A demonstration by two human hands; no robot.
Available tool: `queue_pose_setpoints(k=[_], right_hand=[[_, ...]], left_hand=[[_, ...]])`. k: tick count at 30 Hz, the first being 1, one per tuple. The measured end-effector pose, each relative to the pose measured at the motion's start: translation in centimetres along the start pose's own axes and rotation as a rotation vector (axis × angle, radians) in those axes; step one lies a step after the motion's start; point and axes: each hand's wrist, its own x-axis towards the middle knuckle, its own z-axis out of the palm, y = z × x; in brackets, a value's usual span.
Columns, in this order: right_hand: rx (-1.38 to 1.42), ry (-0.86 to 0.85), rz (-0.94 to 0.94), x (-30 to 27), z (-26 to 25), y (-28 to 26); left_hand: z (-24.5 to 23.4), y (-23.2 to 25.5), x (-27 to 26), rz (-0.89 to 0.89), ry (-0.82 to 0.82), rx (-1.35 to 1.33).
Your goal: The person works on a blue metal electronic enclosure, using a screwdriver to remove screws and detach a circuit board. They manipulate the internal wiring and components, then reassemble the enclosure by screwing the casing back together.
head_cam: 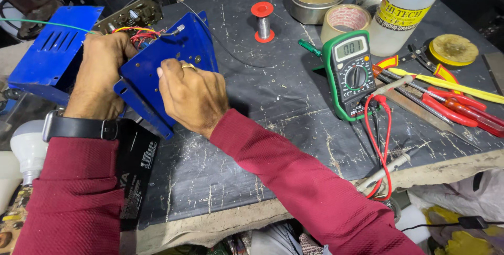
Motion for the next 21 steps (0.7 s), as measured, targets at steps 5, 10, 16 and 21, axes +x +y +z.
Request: queue_pose_setpoints(k=[5, 10, 16, 21], right_hand=[[-0.005, -0.003, 0.065, 0.1, 0.4, -0.4], [-0.053, -0.068, 0.123, 0.3, 0.4, -0.7], [-0.019, -0.092, 0.198, 0.4, 0.8, -0.6], [0.052, -0.119, 0.269, 0.5, 0.7, -0.6]], left_hand=[[-0.5, 0.8, -0.9, 0.180, -0.053, 0.413], [0.2, 1.4, -0.7, -0.007, 0.013, 0.172], [0.1, 1.1, -0.4, 0.019, 0.016, 0.259], [-0.3, 1.0, -0.6, 0.176, -0.046, 0.479]])
